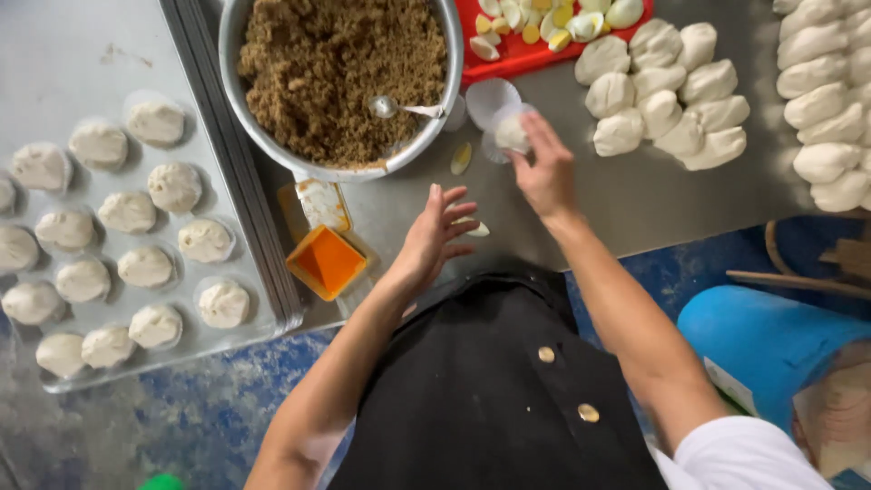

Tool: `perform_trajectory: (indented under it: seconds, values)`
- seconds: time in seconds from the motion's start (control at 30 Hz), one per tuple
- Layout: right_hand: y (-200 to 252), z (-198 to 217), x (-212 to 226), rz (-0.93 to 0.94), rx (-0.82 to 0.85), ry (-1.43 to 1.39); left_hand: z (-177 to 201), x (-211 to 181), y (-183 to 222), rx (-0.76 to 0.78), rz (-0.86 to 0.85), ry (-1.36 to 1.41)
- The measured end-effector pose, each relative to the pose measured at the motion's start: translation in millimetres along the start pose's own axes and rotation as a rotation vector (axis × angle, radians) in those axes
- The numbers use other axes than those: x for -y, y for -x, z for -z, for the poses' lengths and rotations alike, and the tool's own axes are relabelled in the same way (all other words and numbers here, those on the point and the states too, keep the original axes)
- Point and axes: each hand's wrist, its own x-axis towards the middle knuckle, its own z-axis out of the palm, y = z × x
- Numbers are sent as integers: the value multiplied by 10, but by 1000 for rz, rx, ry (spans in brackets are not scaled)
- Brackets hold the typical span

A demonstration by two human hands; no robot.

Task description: Filling dough with meat and egg slices to prepare steamed buns.

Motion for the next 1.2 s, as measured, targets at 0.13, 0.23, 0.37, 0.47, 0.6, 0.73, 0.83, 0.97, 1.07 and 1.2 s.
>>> perform_trajectory:
  seconds: [0.13,0.23,0.37,0.47,0.6,0.73,0.83,0.97,1.07,1.2]
  values:
    - [146,495,539,-76,-47,-103,-3,128,-35,-22,-55,119]
    - [284,726,740,-106,-34,-128,-195,156,-23,-58,-176,111]
    - [382,873,779,-43,-49,-136,-545,-21,189,-64,-569,-142]
    - [400,986,806,-63,-56,-178,-744,-255,337,-60,-770,-593]
    - [430,1139,749,-59,-72,-216,-902,-267,245,-148,-673,-588]
    - [478,1279,627,-83,-60,-204,-1080,-297,214,-127,-699,-644]
    - [497,1366,480,-79,-64,-169,-1258,-386,142,-83,-651,-727]
    - [544,1468,404,-119,-38,-191,-1315,-351,83,-99,-836,-1060]
    - [549,1521,346,-46,-58,-132,-1248,-276,-28,-107,-968,-1254]
    - [512,1603,303,-120,-22,-200,-1268,-393,-36,-98,-968,-1404]
